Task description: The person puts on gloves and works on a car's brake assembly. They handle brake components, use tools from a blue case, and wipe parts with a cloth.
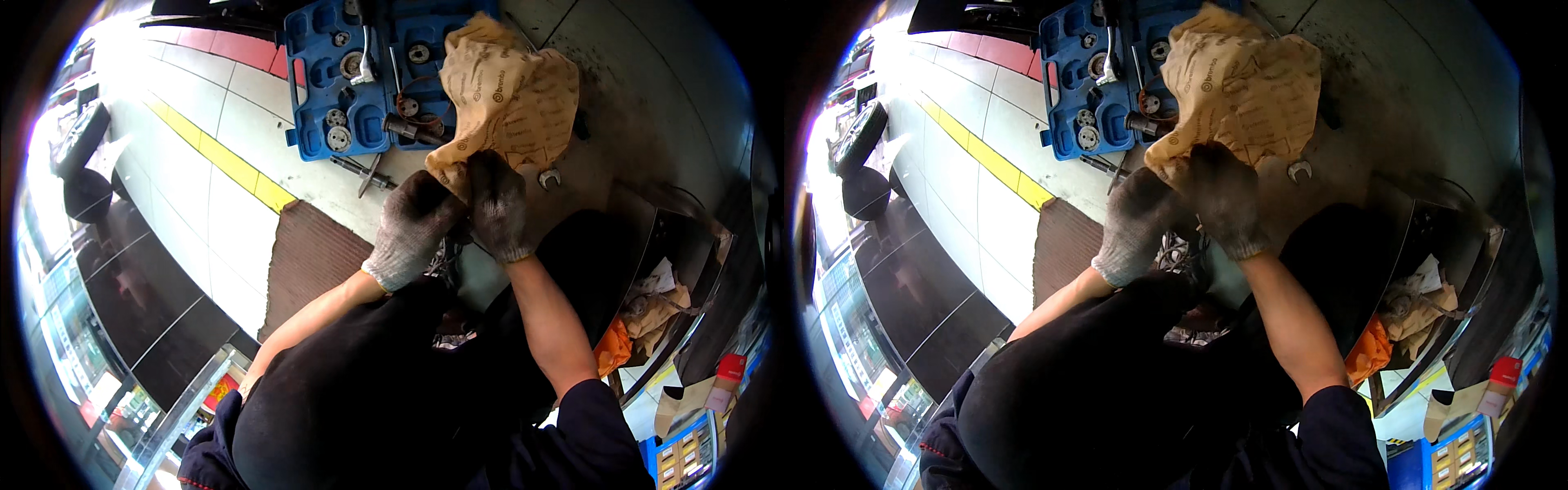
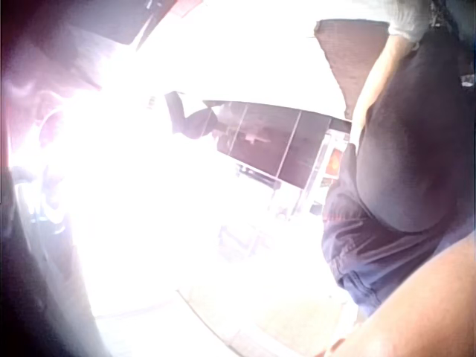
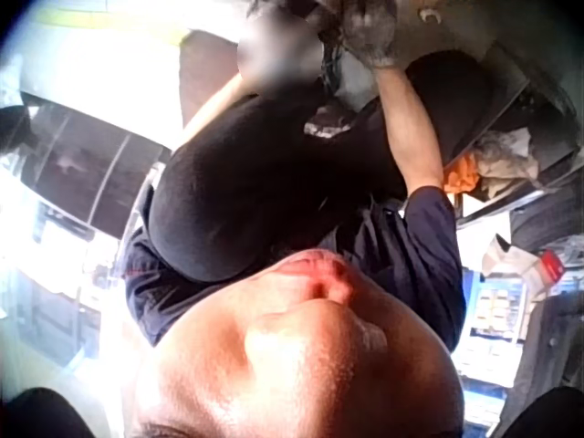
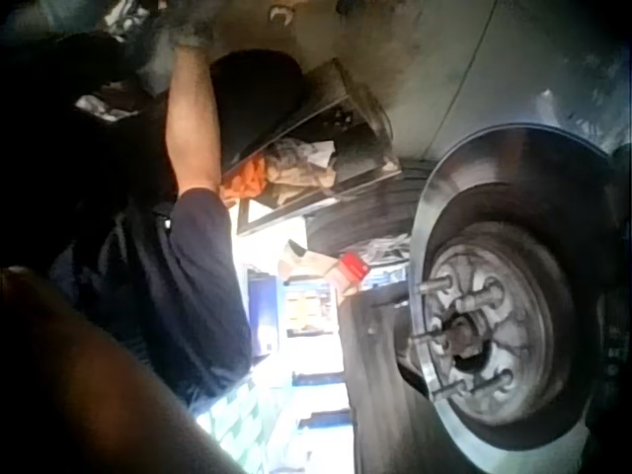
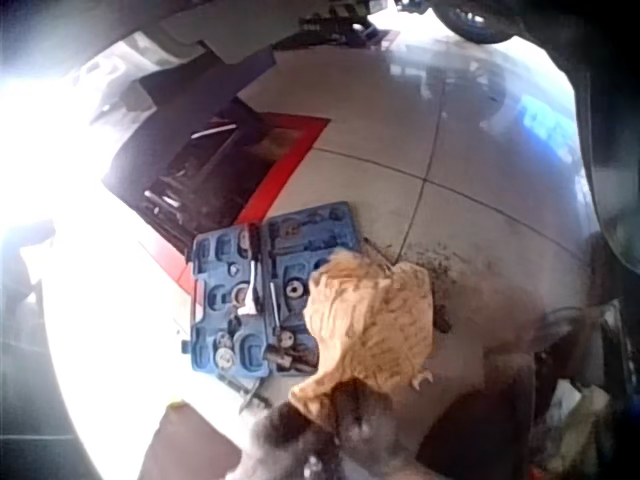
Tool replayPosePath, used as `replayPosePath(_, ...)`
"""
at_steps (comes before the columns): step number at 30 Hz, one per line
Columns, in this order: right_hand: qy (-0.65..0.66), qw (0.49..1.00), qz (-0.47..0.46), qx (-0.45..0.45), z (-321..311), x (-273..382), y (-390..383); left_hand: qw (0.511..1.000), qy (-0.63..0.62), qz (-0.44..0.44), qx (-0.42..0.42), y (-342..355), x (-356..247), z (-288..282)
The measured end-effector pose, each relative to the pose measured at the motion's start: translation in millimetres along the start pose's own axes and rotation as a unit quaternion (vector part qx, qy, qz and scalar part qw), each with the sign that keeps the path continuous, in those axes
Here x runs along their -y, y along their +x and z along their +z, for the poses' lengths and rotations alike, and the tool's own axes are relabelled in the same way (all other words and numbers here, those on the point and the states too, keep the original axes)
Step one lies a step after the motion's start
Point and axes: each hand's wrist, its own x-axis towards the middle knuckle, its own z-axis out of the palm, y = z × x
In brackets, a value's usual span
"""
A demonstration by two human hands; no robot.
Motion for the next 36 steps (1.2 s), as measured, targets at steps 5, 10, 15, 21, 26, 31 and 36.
replayPosePath(5, 0.080, 0.994, 0.073, -0.013, -10, -11, 12, 0.995, -0.101, -0.019, 0.012, 6, -2, 5)
replayPosePath(10, 0.382, 0.862, 0.329, -0.054, 2, -30, 12, 0.992, -0.123, -0.024, 0.025, 5, -4, 1)
replayPosePath(15, 0.178, 0.969, 0.151, -0.080, 5, -27, 5, 0.992, -0.117, 0.019, 0.040, 6, -1, -3)
replayPosePath(21, 0.371, 0.895, 0.248, -0.029, 0, -14, 13, 0.992, -0.064, 0.105, -0.011, 11, 10, -4)
replayPosePath(26, -0.299, 0.949, -0.014, 0.099, 8, -26, 4, 0.920, 0.317, 0.219, -0.075, 16, 16, -15)
replayPosePath(31, 0.401, 0.888, 0.219, 0.044, -8, -22, 13, 0.871, 0.400, 0.271, -0.087, 18, 23, -18)
replayPosePath(36, -0.105, 0.993, -0.055, -0.002, 7, -36, -28, 0.890, 0.336, 0.299, -0.074, 20, 6, -14)
